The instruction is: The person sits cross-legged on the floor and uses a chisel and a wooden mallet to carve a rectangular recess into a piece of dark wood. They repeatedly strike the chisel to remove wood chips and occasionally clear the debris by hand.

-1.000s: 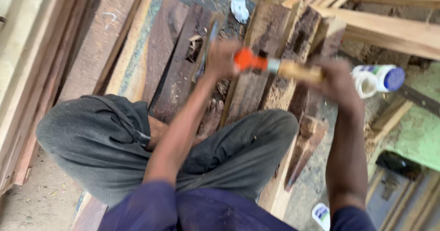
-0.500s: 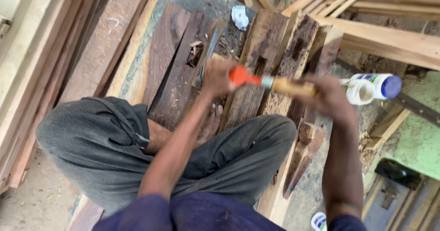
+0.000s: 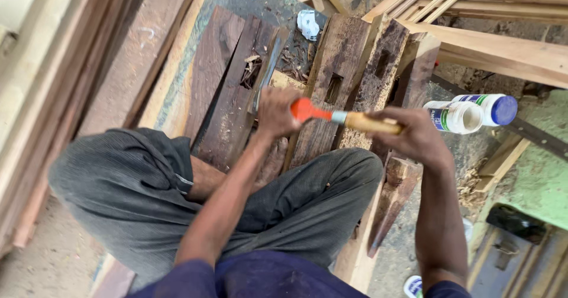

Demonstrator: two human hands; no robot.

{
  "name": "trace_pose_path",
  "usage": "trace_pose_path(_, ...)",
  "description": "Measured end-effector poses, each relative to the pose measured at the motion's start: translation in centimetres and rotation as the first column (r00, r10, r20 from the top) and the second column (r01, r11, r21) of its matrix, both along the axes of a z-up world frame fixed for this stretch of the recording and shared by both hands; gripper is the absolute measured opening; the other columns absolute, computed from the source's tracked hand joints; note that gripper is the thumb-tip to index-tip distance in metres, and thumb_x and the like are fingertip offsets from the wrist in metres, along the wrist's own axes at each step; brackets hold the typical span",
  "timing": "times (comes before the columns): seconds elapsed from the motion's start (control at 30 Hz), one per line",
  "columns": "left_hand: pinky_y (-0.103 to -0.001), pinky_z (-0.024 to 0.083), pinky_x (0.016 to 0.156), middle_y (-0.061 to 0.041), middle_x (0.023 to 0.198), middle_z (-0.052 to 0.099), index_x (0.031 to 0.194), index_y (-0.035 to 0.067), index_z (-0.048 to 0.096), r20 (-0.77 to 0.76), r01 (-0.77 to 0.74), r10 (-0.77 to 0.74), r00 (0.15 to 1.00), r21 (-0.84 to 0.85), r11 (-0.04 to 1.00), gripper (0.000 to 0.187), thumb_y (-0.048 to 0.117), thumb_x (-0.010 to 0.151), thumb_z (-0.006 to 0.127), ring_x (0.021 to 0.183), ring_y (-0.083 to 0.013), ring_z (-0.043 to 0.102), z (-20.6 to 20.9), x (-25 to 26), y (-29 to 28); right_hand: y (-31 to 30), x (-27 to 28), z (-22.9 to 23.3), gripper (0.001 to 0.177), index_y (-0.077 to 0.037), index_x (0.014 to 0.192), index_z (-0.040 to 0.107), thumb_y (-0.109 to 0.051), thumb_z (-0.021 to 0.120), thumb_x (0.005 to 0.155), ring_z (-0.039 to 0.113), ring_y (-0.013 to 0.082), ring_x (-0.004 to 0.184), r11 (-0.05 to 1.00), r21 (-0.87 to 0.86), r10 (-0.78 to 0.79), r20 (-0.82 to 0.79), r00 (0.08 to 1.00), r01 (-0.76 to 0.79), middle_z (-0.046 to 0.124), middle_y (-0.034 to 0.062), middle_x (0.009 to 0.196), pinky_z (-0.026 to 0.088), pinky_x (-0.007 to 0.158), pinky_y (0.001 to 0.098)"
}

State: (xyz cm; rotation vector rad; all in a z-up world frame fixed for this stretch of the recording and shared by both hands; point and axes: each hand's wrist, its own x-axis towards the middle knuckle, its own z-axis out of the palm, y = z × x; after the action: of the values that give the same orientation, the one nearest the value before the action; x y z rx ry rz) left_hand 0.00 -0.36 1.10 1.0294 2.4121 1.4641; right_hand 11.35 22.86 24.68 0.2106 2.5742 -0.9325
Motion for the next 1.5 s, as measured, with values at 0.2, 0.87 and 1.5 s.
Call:
trace_pose_path(0.2,-0.044,0.041,0.076,-0.002,0.084,0.067,0.092,0.015,0.072,-0.096,0.044,-0.041,0.995,0.028,0.999,0.063,0.071,0.067,0.086,0.08,-0.0213,0.059,1.5,-9.3,6.4,4.6,-3.5,-0.7,0.029,-0.005,0.119,0.075,-0.023,0.08,0.097,0.067,0.0129,0.07,0.99,0.124,-0.043,-0.196,0.98,0.068,0.075,0.0133,0.095,0.053,0.053,0.0244)
trace_pose_path(0.87,-0.038,0.038,0.081,0.002,0.081,0.063,0.09,0.02,0.069,-0.102,0.068,-0.07,0.992,-0.03,0.997,0.051,0.067,0.075,0.08,0.078,-0.0163,0.056,0.3,-7.2,5.2,3.1,-2.7,-0.8,0.035,-0.005,0.122,0.074,-0.016,0.084,0.091,0.072,0.0159,0.085,0.996,0.036,-0.071,-0.141,0.988,0.076,0.077,0.0099,0.102,0.059,0.073,0.032)
trace_pose_path(1.5,-0.037,0.034,0.076,0.0,0.072,0.06,0.087,0.017,0.071,-0.043,-0.025,0.029,0.999,0.081,0.996,0.044,0.059,0.08,0.083,0.067,-0.0173,0.053,-0.7,-0.7,1.0,0.3,-0.8,0.4,0.03,-0.01,0.117,0.076,-0.018,0.078,0.088,0.069,0.0126,0.062,0.982,0.187,-0.009,0.035,0.999,0.002,0.077,0.0101,0.084,0.055,0.048,0.0273)
